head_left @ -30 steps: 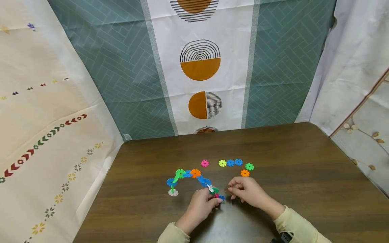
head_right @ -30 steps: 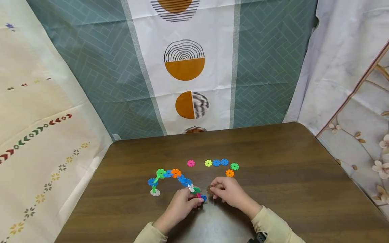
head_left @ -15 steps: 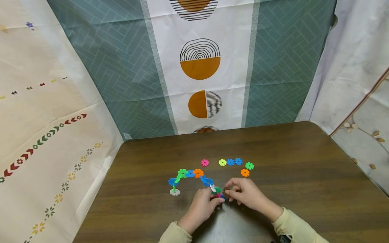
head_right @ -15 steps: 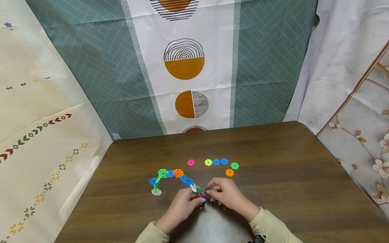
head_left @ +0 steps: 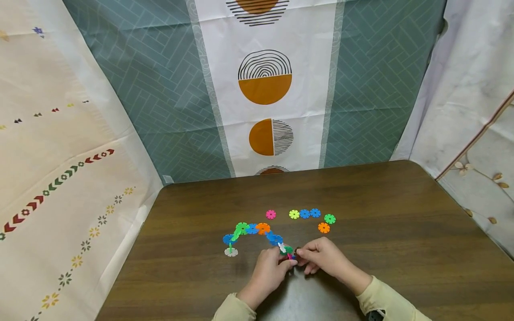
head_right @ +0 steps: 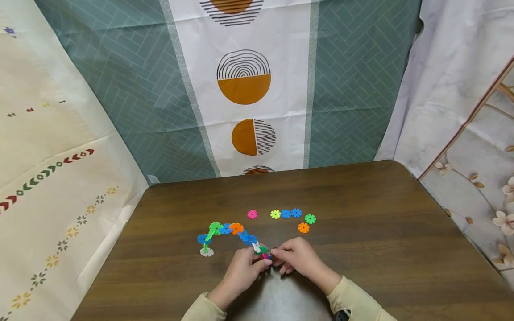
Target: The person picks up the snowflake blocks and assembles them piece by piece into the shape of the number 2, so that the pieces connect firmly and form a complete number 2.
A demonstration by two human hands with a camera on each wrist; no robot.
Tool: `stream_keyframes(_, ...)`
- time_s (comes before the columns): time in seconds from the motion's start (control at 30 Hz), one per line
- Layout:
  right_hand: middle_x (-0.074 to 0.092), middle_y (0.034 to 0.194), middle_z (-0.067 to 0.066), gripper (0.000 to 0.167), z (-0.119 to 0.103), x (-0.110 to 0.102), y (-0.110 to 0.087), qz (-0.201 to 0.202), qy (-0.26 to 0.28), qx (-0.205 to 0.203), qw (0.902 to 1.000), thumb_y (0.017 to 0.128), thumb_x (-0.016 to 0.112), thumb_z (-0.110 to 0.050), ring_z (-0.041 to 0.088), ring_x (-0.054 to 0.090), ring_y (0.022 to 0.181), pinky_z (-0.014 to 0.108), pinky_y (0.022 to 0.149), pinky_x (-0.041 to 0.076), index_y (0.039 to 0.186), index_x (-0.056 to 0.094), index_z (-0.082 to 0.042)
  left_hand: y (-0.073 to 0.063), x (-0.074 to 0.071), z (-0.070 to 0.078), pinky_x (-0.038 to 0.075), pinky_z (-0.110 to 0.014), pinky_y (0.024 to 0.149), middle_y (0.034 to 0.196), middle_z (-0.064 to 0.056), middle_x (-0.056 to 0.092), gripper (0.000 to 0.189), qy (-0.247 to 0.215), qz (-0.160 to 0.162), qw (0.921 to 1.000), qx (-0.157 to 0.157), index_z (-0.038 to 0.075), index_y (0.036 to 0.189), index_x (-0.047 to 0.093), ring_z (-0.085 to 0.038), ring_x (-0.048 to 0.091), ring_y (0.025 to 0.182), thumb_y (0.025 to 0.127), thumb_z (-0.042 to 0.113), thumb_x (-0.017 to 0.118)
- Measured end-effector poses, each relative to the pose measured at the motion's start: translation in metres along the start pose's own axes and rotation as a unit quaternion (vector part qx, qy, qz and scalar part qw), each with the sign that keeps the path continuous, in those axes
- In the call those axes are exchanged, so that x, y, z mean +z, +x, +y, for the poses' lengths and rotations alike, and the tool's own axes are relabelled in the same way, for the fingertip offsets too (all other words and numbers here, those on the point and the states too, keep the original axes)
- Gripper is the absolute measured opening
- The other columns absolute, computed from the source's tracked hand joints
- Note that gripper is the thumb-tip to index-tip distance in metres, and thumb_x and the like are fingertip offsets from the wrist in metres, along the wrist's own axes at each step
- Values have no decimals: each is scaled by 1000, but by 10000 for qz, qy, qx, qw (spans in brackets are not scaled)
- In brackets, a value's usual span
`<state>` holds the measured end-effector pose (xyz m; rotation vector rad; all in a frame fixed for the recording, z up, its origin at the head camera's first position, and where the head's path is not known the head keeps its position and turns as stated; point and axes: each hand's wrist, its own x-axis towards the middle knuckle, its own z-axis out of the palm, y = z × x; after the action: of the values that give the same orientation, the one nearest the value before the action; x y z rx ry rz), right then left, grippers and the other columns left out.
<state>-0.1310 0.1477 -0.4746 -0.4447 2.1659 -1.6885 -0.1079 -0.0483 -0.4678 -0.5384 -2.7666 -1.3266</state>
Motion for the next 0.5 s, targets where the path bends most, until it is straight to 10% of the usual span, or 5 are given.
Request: stream_keyframes(0.5,71,79,15,33,2,0,5,-209,149,302,9992,97,61,-27,22,66,58,36,56,57,96,72,4,0,2,-4,43,-19,54,64,11,64,10,-119,-117,9998,-136,10,82,70,2,51,56,86,18,76)
